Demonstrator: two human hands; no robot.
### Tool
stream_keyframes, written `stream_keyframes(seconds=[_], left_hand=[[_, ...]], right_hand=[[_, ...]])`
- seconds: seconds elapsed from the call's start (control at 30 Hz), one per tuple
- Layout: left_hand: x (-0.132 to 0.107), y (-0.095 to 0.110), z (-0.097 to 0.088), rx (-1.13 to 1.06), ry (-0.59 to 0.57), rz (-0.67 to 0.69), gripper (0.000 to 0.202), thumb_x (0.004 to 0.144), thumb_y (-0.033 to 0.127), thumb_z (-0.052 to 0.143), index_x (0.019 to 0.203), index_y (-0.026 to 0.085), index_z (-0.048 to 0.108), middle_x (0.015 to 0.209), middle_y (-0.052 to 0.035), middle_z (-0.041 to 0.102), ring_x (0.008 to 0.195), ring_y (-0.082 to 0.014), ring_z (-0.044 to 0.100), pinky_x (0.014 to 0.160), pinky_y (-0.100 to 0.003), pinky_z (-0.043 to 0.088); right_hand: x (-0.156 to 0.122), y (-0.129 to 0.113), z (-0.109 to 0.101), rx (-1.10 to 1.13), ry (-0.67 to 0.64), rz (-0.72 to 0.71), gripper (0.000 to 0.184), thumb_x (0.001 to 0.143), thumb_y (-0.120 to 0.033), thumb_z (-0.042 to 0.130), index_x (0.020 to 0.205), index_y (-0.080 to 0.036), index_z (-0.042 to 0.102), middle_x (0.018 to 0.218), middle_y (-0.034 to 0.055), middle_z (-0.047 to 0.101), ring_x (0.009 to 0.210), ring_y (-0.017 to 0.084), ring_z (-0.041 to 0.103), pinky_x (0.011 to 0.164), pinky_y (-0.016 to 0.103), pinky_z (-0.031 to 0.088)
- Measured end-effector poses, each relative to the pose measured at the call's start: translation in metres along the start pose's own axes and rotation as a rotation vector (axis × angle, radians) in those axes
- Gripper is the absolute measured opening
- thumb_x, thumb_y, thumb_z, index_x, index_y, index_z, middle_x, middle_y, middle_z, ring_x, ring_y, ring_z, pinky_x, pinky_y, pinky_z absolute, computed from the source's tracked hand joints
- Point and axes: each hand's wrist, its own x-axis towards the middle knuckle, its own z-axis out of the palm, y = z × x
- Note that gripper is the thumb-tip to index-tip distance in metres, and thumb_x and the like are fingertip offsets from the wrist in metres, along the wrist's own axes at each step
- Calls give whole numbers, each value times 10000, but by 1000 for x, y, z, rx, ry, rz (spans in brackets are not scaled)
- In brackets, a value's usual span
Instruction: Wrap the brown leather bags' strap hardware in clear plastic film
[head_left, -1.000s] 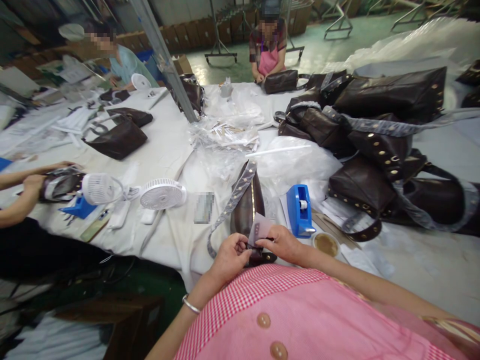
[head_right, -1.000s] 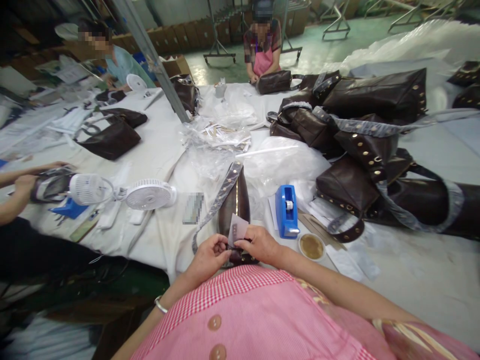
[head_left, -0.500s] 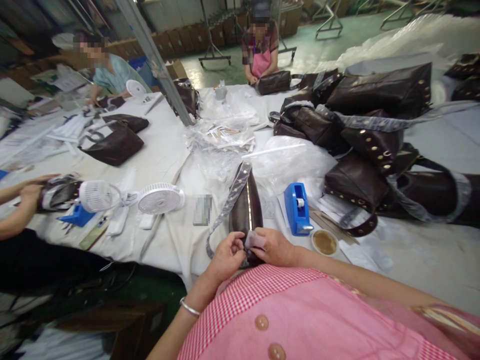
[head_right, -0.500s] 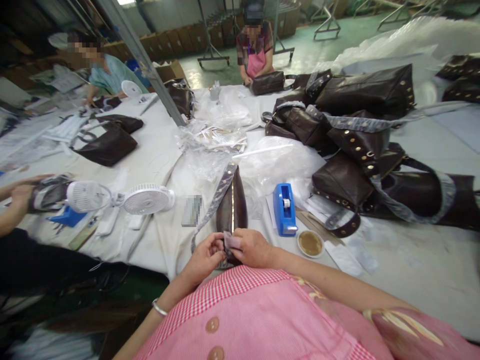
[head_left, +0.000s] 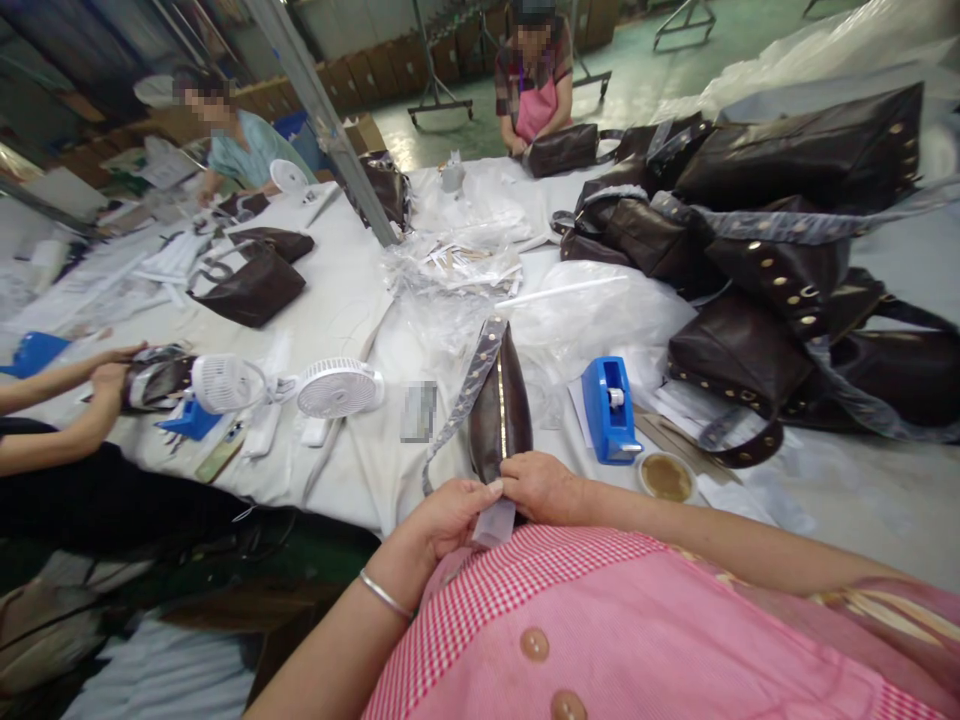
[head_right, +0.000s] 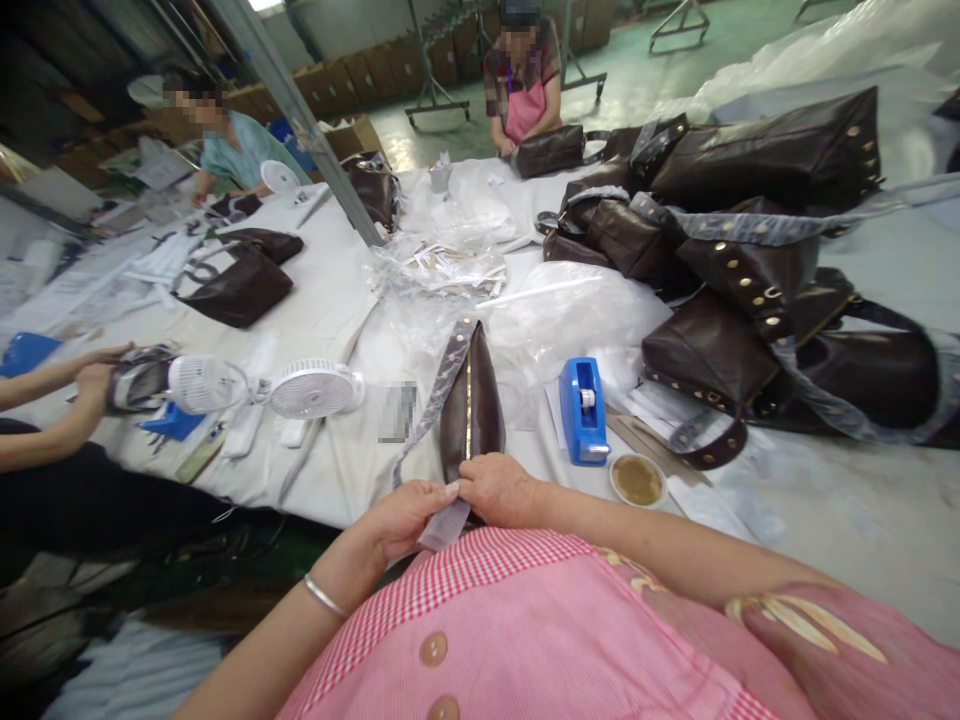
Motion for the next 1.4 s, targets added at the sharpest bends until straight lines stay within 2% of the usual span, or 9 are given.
stream_keyframes(seconds=[0.13, 0.33, 0.5, 0.67, 0.83, 1.0, 1.1, 1.23, 1.4], left_hand=[[-4, -2, 2, 5, 34, 3, 302, 712, 385, 734, 805, 160, 555, 607, -2, 640, 536, -135, 592, 585, -270, 475], [-14, 10, 10, 416, 194, 37, 70, 791, 248, 568, 834, 195, 548, 606, 9, 627, 613, -193, 642, 563, -272, 464], [-17, 10, 19, 871, 319, 362, 125, 830, 143, 467, 815, 178, 586, 804, -55, 676, 798, -200, 629, 742, -302, 466], [-13, -2, 21, 908, 358, 509, 236, 942, 268, 418, 956, 171, 632, 883, -70, 698, 821, -194, 636, 757, -302, 465], [-10, -7, 18, 1044, 375, 545, 268, 933, 394, 496, 1000, 195, 661, 908, -57, 715, 830, -202, 650, 734, -294, 458], [-11, -7, 16, 1239, 409, 576, 322, 980, 366, 381, 1009, 220, 666, 943, -71, 701, 882, -210, 636, 774, -302, 444], [-12, -6, 15, 1336, 436, 587, 327, 974, 377, 382, 997, 218, 667, 890, -81, 666, 820, -209, 614, 710, -303, 431], [-16, -1, 16, 1452, 485, 589, 338, 970, 361, 368, 904, 203, 660, 854, -83, 615, 740, -194, 575, 621, -300, 387], [-14, 2, 16, 1539, 480, 604, 359, 986, 355, 324, 918, 206, 643, 857, -80, 598, 728, -188, 555, 609, -302, 369]], right_hand=[[-11, 4, 4, 181, 171, -3, 186, 941, -223, 502, 992, -157, 669, 856, 72, 627, 767, 167, 575, 665, 265, 452], [-15, 6, 5, 186, 311, -66, 231, 969, -216, 444, 969, -166, 670, 833, 75, 645, 760, 159, 577, 677, 262, 461], [-16, 8, 3, 262, 270, -43, 244, 962, -194, 444, 949, -163, 685, 844, 79, 659, 776, 162, 590, 692, 263, 467], [-13, 10, 1, 471, 199, 172, 146, 890, -170, 569, 897, -179, 715, 833, 42, 700, 773, 149, 629, 722, 244, 473], [-2, 14, -12, 561, 73, 310, 106, 807, -131, 631, 831, -172, 726, 781, 13, 706, 726, 138, 630, 688, 225, 454], [9, 24, -23, 490, 6, 113, 274, 812, -162, 660, 1082, -181, 703, 899, 38, 688, 823, 159, 623, 765, 254, 463], [14, 30, -22, 458, -36, -7, 159, 844, -171, 638, 971, -176, 733, 866, 39, 670, 817, 155, 617, 750, 246, 459], [14, 32, -19, 445, -39, 5, 107, 859, -173, 622, 830, -160, 724, 803, 26, 646, 752, 136, 598, 698, 230, 447], [13, 33, -25, 471, -39, 25, 99, 842, -169, 643, 911, -149, 710, 842, 34, 655, 790, 147, 599, 725, 242, 453]])
